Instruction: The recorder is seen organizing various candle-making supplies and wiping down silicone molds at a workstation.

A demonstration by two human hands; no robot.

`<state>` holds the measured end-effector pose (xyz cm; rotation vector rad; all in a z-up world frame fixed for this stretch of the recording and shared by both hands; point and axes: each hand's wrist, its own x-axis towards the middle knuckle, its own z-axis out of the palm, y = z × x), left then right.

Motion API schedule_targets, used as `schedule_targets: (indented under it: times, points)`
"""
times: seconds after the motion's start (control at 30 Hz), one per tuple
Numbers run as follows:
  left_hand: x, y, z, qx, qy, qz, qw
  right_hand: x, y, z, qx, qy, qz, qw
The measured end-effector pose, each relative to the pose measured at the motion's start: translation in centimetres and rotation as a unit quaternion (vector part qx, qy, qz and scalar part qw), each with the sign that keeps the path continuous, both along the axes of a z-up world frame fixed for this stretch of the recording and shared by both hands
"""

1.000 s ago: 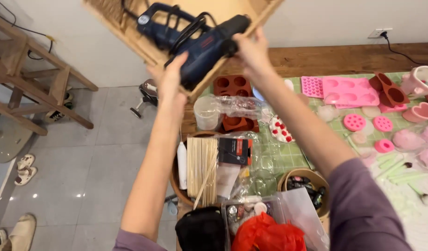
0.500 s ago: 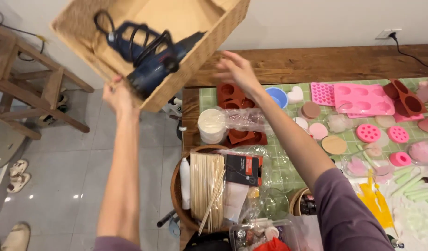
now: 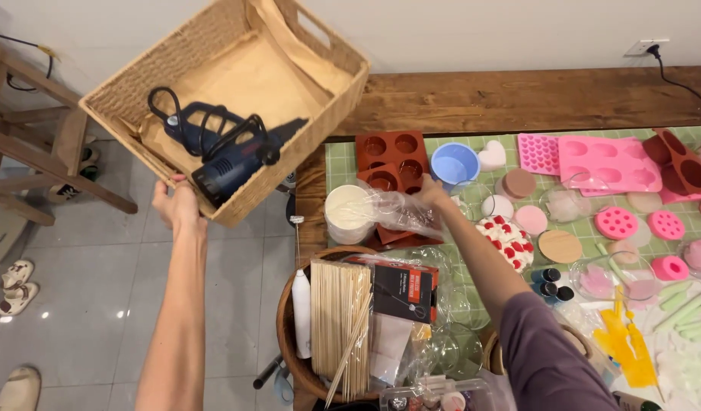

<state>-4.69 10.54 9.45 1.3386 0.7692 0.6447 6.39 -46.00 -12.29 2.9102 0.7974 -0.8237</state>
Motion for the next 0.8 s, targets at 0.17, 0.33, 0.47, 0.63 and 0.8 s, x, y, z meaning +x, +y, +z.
schedule_targets:
  times: [0.17,0.33,0.47,0.63,0.8]
  points:
    - [-0.3,0.7,-4.0,0.072,0.144,0.051,0.986,0.2,3.5,0.9,0.198,-0.038,-0.395,0.896]
    - [-0.2,0.5,-7.3,0.050,0.144,0.050,0.987,-2.2,6.0,6.4,0.198,-0.059,-0.431,0.879]
    - [-0.5,-1.4,-5.2,0.012,0.132,0.042,0.990,-4.7,9.0,15.4,0.282,-0.087,-0.433,0.852]
    - [0.5,-0.4,-7.3,0.008,0.109,0.012,0.994,-1.6,8.0,20.0,0.374,-0.173,-0.368,0.833]
    - [0.5,-1.4,-7.1,0.014,0.070,-0.030,0.997,-1.6,4.3,33.1,0.365,-0.216,-0.314,0.849]
